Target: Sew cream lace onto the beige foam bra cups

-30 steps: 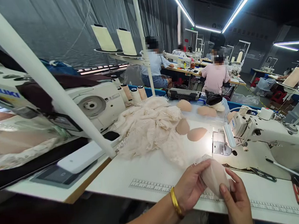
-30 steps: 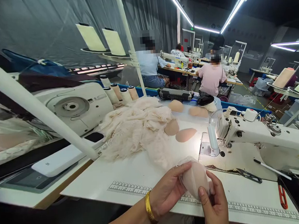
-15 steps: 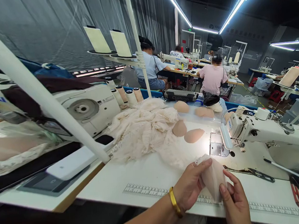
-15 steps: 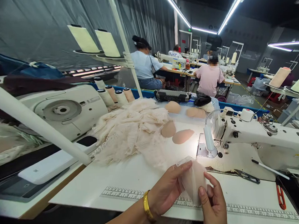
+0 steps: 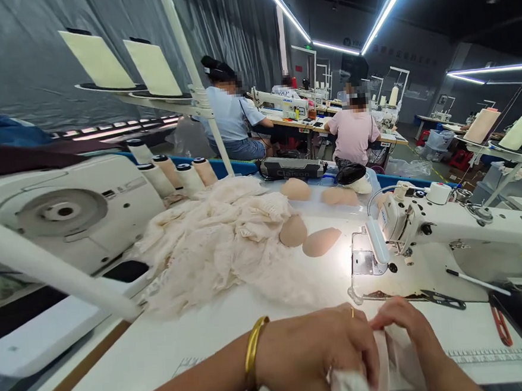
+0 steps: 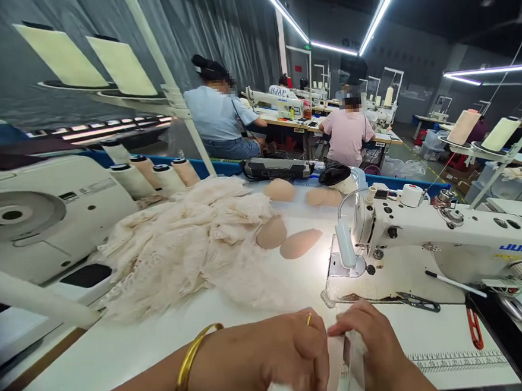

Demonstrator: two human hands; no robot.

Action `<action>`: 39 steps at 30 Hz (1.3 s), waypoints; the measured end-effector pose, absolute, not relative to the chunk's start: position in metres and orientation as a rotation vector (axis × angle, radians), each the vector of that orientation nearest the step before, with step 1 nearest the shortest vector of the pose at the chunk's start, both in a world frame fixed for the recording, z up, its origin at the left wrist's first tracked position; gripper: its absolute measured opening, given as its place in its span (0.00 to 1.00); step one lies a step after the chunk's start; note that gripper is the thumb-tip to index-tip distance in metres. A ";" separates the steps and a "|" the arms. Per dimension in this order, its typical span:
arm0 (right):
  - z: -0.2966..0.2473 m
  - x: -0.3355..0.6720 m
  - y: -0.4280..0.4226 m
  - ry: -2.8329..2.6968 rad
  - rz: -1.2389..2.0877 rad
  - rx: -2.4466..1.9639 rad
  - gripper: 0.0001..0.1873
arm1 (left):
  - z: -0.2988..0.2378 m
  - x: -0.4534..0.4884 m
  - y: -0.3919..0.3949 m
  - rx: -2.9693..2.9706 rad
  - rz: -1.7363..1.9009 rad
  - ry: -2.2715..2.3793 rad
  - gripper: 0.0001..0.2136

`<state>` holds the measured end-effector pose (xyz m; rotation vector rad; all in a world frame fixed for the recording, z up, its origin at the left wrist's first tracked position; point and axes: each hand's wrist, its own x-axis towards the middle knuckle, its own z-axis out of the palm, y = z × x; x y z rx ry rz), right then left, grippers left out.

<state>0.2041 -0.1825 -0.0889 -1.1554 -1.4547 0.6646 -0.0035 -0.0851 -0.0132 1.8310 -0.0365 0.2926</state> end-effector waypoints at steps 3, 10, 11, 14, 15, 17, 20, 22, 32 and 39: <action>-0.074 0.237 -0.149 -2.148 0.287 -1.115 0.10 | -0.020 0.011 -0.066 2.406 0.298 -0.196 0.09; -0.084 0.266 -0.107 -2.356 -0.081 -1.203 0.21 | -0.051 0.045 -0.015 2.549 0.289 -0.113 0.09; -0.085 0.269 -0.109 -2.345 -0.096 -1.207 0.21 | -0.052 0.046 -0.013 2.540 0.309 -0.095 0.08; -0.083 0.274 -0.116 -2.366 -0.066 -1.245 0.22 | -0.049 0.047 -0.013 2.514 0.375 -0.039 0.07; -0.081 0.274 -0.118 -2.377 -0.047 -1.277 0.21 | -0.048 0.047 -0.015 2.506 0.388 -0.028 0.08; -0.080 0.275 -0.119 -2.388 -0.015 -1.358 0.20 | -0.048 0.047 -0.018 2.508 0.399 -0.030 0.08; -0.084 0.275 -0.118 -2.330 0.039 -1.437 0.20 | -0.049 0.047 -0.021 2.555 0.404 -0.046 0.08; -0.088 0.276 -0.117 -2.272 0.067 -1.438 0.19 | -0.050 0.047 -0.021 2.576 0.408 -0.031 0.08; -0.092 0.278 -0.114 -2.228 0.040 -1.520 0.19 | -0.046 0.051 -0.015 2.695 0.284 0.015 0.10; -0.094 0.279 -0.116 -2.301 -0.008 -1.569 0.21 | -0.050 0.050 -0.014 2.683 0.304 -0.012 0.09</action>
